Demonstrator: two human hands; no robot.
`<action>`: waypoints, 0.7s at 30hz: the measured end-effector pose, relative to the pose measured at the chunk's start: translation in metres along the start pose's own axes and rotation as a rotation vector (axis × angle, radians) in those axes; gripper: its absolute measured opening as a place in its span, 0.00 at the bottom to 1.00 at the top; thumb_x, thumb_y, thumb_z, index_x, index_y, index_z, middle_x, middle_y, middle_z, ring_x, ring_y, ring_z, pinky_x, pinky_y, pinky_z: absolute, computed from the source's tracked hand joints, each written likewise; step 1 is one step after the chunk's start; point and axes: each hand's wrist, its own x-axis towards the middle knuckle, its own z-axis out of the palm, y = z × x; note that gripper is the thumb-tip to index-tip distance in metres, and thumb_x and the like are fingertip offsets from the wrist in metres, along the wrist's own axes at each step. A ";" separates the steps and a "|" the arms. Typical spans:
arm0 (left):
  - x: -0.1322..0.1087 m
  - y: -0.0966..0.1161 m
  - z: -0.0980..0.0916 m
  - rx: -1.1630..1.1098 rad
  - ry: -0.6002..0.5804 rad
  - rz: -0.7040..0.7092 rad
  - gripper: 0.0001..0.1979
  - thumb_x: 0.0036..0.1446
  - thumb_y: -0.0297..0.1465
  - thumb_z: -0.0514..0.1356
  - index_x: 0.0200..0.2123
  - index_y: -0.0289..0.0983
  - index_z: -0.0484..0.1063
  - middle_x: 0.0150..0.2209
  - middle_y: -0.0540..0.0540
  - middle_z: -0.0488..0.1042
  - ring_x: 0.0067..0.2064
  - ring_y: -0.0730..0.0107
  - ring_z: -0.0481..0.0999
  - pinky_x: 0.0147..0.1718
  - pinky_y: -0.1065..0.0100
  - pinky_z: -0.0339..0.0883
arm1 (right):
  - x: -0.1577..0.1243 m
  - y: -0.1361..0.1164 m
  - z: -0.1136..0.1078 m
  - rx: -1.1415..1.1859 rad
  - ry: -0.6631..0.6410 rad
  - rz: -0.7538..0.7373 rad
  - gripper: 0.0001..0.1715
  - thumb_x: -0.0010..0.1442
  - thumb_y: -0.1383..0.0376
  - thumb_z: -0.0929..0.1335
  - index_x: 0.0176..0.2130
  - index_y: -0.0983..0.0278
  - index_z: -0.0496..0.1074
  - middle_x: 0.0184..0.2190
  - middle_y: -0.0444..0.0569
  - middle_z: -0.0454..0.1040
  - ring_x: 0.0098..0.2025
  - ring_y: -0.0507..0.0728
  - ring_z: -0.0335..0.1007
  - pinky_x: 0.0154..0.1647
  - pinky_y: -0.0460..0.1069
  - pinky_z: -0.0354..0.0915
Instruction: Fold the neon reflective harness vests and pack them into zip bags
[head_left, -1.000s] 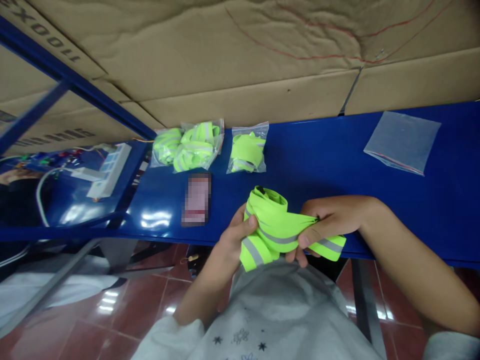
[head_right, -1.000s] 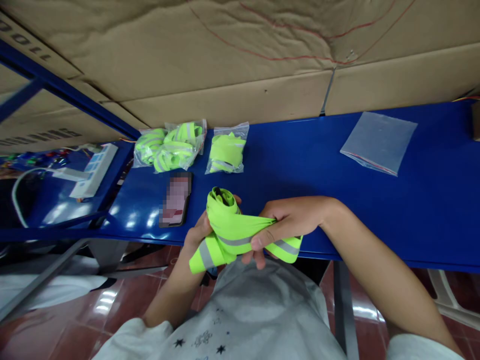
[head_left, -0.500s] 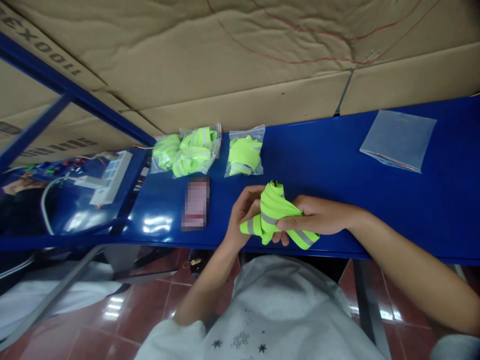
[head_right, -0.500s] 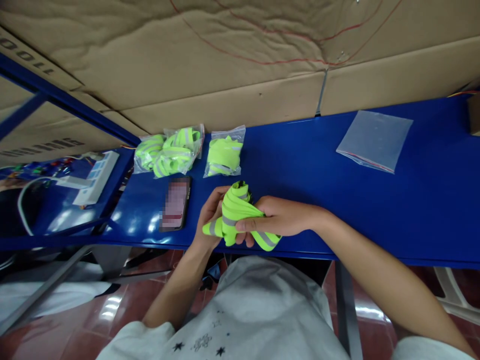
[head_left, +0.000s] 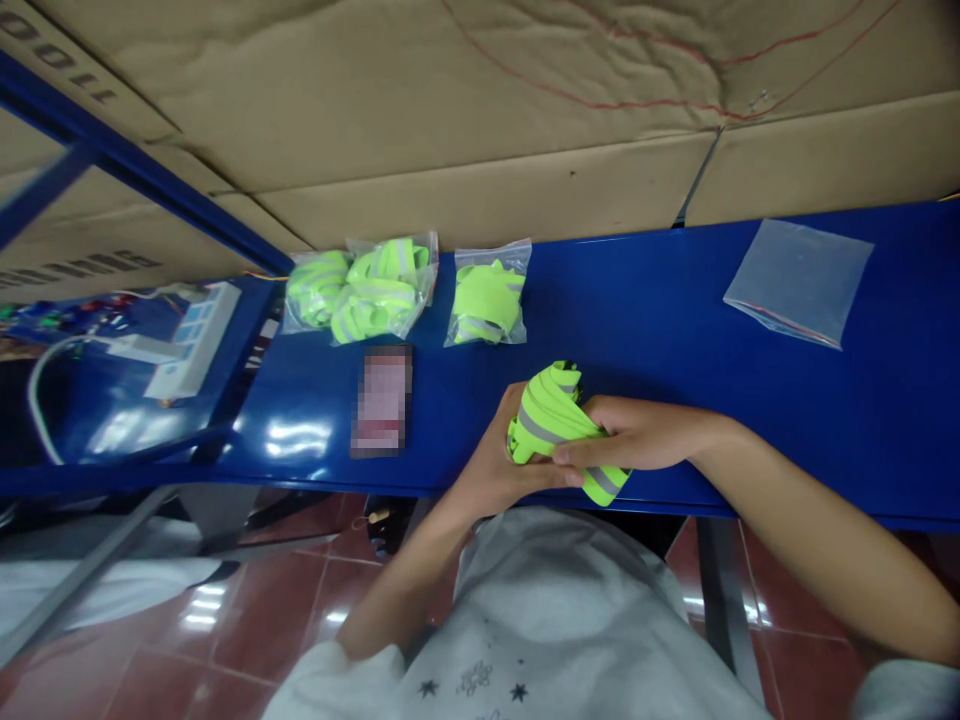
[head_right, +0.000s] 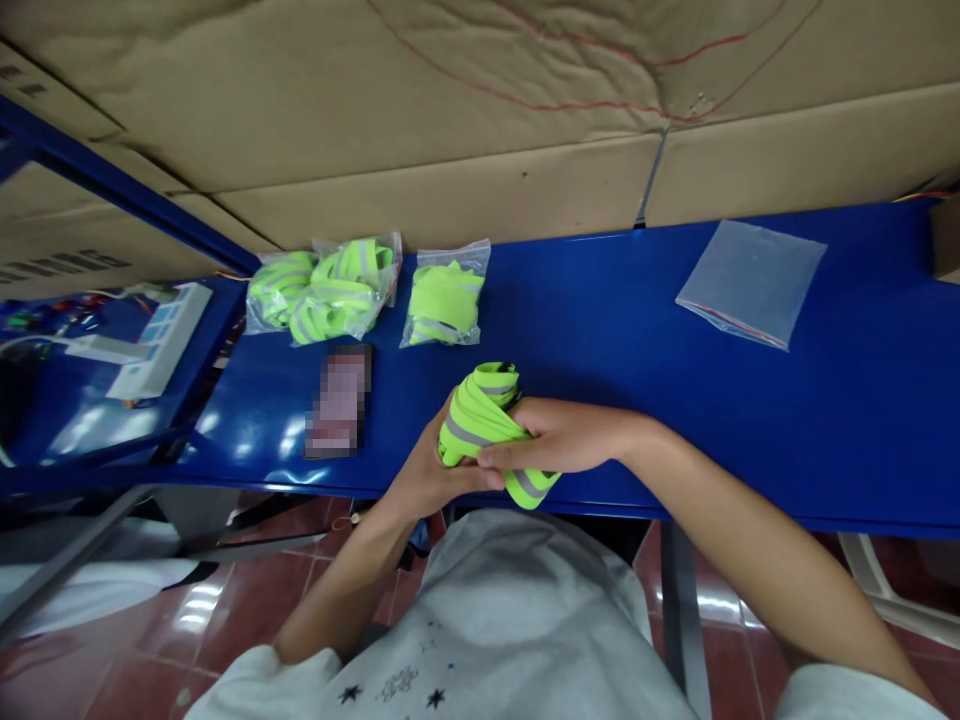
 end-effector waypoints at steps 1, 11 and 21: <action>-0.001 0.000 -0.002 -0.012 -0.044 -0.024 0.47 0.41 0.29 0.80 0.64 0.41 0.66 0.54 0.42 0.75 0.55 0.54 0.76 0.51 0.63 0.72 | -0.001 -0.001 -0.001 -0.012 -0.062 0.000 0.22 0.68 0.51 0.66 0.34 0.67 0.71 0.28 0.44 0.71 0.30 0.49 0.63 0.31 0.44 0.62; -0.004 -0.001 -0.004 -0.149 0.094 0.095 0.44 0.43 0.33 0.79 0.64 0.41 0.70 0.57 0.40 0.78 0.58 0.50 0.77 0.56 0.61 0.72 | -0.018 -0.031 0.011 -0.281 0.063 0.287 0.15 0.63 0.61 0.65 0.26 0.63 0.62 0.22 0.39 0.59 0.24 0.48 0.51 0.23 0.47 0.48; 0.007 -0.003 -0.004 0.063 0.292 0.271 0.35 0.57 0.42 0.72 0.64 0.40 0.69 0.60 0.36 0.75 0.60 0.50 0.76 0.61 0.55 0.70 | -0.009 -0.016 0.025 -0.323 0.423 0.128 0.15 0.66 0.58 0.67 0.49 0.62 0.73 0.47 0.50 0.78 0.47 0.59 0.75 0.47 0.52 0.70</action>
